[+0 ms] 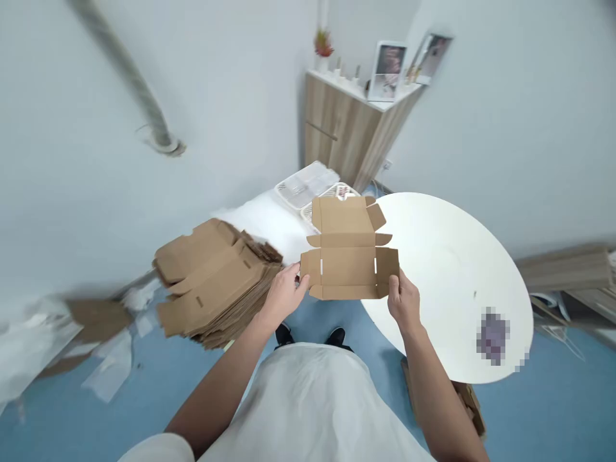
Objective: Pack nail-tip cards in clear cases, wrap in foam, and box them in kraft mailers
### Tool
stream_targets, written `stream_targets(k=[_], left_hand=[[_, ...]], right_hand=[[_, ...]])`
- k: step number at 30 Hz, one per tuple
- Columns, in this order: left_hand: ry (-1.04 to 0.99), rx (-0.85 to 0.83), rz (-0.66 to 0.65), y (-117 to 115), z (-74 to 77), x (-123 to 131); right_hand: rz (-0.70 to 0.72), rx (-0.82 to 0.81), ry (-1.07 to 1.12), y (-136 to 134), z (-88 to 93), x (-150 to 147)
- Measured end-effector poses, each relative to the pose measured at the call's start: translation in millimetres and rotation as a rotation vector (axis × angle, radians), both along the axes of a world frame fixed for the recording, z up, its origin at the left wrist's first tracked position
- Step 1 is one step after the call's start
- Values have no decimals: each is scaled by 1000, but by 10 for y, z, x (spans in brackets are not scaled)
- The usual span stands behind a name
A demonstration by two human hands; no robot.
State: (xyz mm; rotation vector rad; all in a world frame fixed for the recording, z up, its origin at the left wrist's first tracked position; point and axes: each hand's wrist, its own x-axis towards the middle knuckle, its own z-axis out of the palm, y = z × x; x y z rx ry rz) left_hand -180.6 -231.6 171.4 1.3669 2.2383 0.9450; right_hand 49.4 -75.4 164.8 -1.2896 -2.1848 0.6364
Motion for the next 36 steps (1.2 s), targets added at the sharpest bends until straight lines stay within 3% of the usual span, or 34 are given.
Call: stream_targets(k=[4, 7, 14, 23, 30, 33, 36], left_hand=[[112, -45, -200, 622, -96, 474], [112, -104, -330, 1031, -209, 821], [103, -180, -491, 1697, -516, 1401], [16, -270, -603, 2123, -929, 1486], [-112, -316, -670, 2262, -1288, 1478], [-47, -242, -669, 2235, -1329, 1487], [170, -139, -758, 2168, -1260, 1555]], right_hand=[[-147, -3, 138, 140, -179, 795], [-206, -135, 234, 160, -354, 1300], [-347, -410, 172, 145, -607, 1978], [-547, -528, 209, 185, -1018, 2113], [-691, -561, 112, 208, -1292, 2035], [-765, -545, 23, 202, -1348, 2028], [-833, -430, -124, 226, -1337, 2040]])
